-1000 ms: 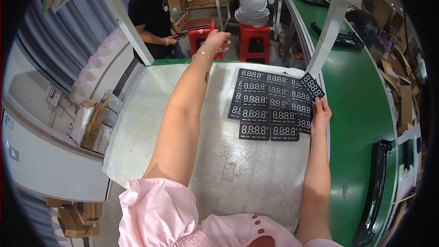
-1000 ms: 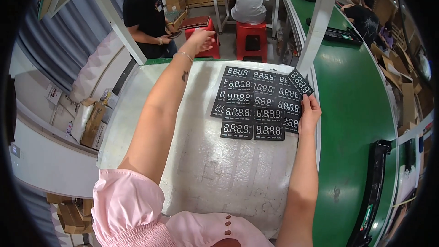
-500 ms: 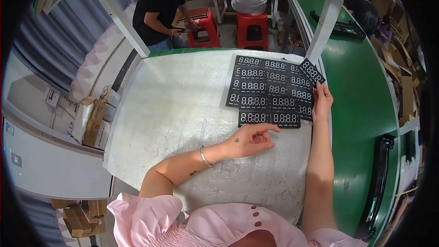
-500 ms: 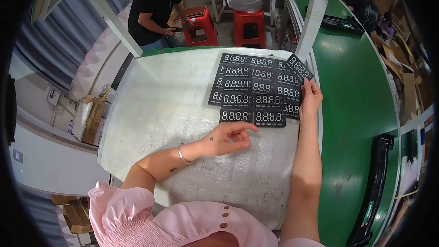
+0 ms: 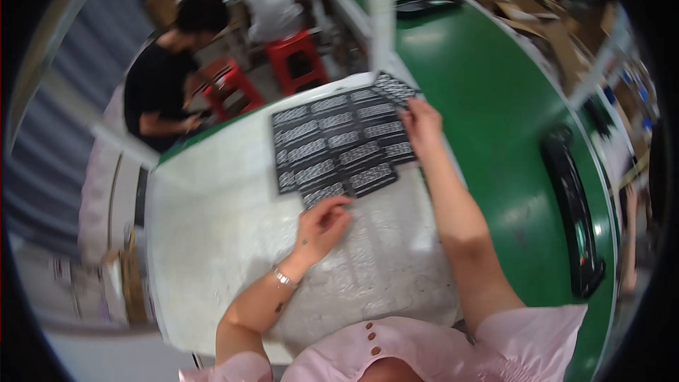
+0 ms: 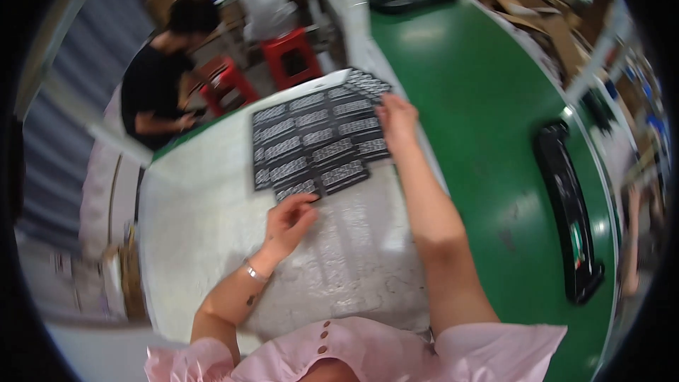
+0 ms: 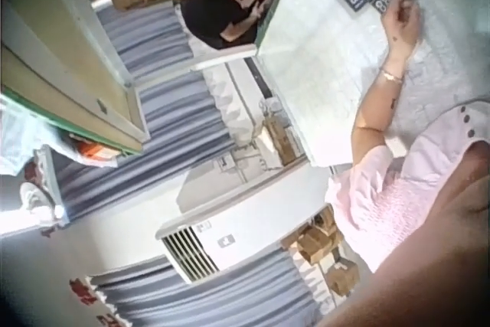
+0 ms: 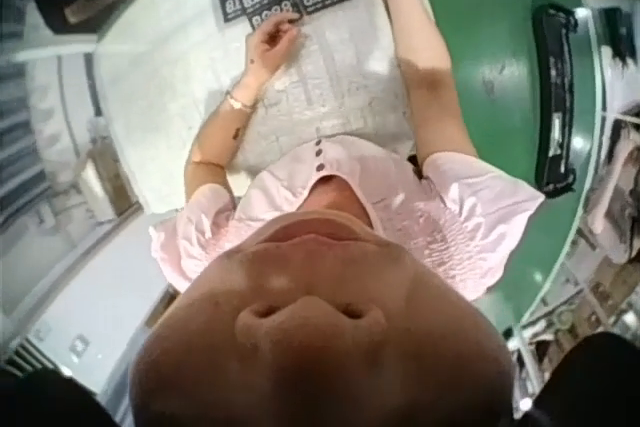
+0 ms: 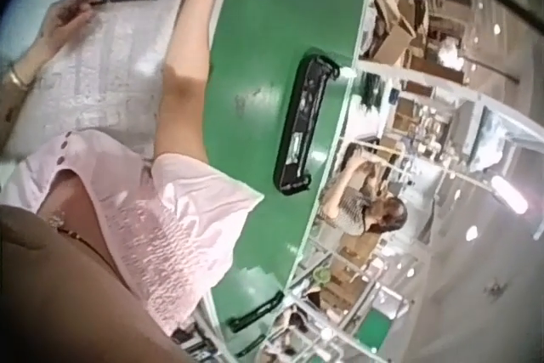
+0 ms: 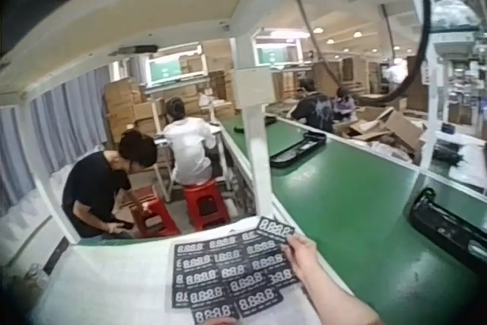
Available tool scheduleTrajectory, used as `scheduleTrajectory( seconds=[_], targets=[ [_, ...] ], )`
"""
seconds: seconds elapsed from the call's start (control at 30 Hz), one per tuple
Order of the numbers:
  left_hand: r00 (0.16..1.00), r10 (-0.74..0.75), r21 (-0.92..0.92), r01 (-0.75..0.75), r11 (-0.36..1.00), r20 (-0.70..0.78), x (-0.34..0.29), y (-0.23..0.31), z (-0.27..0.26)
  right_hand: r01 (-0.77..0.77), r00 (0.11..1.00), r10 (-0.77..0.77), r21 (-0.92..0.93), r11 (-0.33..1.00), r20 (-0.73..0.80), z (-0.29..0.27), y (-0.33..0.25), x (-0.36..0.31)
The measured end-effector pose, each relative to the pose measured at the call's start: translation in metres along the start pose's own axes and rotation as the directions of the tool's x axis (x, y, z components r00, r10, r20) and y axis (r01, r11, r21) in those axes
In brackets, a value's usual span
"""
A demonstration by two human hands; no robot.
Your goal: Applying adhesive display panels and protective covers to fitness equipment console housings on a factory assembly line.
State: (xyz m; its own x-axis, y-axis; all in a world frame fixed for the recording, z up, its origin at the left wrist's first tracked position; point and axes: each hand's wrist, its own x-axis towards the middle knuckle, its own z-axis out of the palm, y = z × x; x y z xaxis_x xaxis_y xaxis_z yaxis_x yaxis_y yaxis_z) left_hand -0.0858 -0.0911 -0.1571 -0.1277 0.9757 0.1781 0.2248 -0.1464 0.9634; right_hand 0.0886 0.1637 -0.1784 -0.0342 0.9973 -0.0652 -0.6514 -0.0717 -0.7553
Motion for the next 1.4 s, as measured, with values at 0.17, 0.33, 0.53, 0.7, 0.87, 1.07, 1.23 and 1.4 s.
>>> scheduleTrajectory(
  seconds=[0.17,0.33,0.53,0.7,0.87,1.07,1.23,1.4],
  targets=[
    [1.0,0.0,-0.036,0.0,0.999,0.004,0.001,-0.005,0.004,-0.135,0.988,0.098,0.372,0.918,0.117,-0.016,-0.011,0.008],
    [0.999,0.031,-0.028,-0.03,0.999,0.019,-0.001,-0.004,0.006,-0.141,0.985,0.084,0.419,0.897,0.151,-0.028,-0.014,0.011],
    [1.0,0.025,0.031,-0.026,0.999,0.017,-0.004,-0.008,0.005,-0.134,0.99,0.094,0.461,0.877,0.109,-0.018,-0.019,0.005],
    [0.999,0.044,0.114,-0.047,0.992,0.027,-0.002,-0.001,0.005,-0.173,0.981,0.113,0.442,0.88,0.158,-0.028,-0.011,0.017],
    [0.996,0.05,0.065,-0.054,0.996,0.068,0.004,0.011,0.007,-0.202,0.965,0.109,0.405,0.892,0.239,-0.038,-0.025,0.022],
    [0.994,0.047,0.058,-0.053,0.997,0.094,0.001,0.012,0.001,-0.186,0.965,0.102,0.353,0.917,0.243,-0.022,-0.02,0.011],
    [0.992,0.074,0.078,-0.082,0.994,0.105,0.0,0.013,0.002,-0.167,0.967,0.093,0.315,0.934,0.235,-0.027,-0.02,0.013],
    [0.991,0.078,0.073,-0.086,0.994,0.108,0.001,0.013,0.002,-0.166,0.97,0.098,0.309,0.936,0.222,-0.025,-0.021,0.012]
  ],
)
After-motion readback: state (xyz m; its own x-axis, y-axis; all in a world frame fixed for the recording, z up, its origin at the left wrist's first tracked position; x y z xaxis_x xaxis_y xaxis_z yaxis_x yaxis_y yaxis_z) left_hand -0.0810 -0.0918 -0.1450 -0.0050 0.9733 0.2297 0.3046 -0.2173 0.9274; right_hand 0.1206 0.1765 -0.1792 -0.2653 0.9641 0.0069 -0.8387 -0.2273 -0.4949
